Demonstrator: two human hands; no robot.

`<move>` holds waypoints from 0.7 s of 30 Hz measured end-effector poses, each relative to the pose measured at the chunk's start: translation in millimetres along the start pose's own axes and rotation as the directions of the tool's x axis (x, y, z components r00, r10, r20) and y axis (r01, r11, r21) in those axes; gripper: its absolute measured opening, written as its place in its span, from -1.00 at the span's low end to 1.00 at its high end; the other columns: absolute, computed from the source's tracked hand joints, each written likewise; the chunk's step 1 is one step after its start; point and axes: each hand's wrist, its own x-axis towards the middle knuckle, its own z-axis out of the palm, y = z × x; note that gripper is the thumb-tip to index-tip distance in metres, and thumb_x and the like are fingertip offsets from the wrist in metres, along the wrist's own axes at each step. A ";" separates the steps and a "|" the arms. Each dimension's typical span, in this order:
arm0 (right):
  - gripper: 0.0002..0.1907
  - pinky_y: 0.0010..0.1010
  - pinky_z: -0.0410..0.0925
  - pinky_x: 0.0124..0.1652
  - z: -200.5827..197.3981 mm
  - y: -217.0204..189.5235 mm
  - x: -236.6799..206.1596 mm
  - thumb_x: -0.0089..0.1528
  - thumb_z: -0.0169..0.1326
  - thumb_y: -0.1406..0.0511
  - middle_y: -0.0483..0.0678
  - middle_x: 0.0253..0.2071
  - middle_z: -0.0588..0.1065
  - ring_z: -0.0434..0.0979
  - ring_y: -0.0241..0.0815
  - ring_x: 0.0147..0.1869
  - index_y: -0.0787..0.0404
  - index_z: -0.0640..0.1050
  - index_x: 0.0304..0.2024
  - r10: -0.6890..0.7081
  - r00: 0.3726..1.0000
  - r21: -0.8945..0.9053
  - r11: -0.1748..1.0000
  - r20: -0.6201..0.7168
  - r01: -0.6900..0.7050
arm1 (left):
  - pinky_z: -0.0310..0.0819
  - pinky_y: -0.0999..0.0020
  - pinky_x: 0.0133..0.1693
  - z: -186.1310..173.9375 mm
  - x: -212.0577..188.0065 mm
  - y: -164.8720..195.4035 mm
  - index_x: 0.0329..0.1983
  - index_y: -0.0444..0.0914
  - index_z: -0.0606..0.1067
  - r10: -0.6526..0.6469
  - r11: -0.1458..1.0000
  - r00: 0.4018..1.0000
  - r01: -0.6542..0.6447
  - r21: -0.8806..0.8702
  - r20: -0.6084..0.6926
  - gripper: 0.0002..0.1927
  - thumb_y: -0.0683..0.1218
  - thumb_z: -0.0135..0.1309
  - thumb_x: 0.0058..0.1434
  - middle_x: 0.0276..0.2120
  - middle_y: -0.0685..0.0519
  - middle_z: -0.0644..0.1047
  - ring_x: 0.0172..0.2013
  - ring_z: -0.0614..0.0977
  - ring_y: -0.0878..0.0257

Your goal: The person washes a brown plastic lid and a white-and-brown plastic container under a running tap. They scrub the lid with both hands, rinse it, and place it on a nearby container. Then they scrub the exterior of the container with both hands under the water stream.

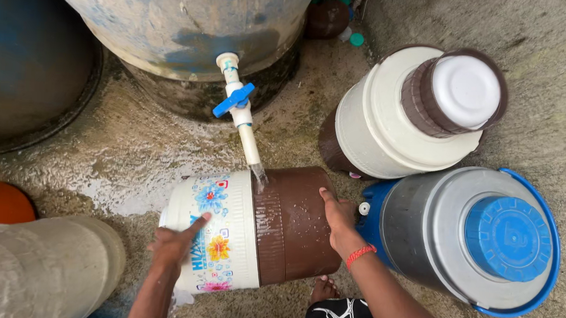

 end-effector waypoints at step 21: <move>-0.43 -0.17 0.35 0.17 39.4 -1.3 -25.3 0.32 -0.01 0.04 0.14 0.21 0.50 0.52 0.01 0.27 0.23 0.33 0.26 -0.174 0.907 -0.188 0.947 0.383 0.261 | 0.44 -0.06 0.17 -44.8 9.1 -0.6 0.30 -0.67 0.14 0.117 0.993 0.980 -0.117 0.010 -0.161 0.30 0.41 0.36 -0.11 0.12 -0.48 0.44 0.11 0.56 -0.25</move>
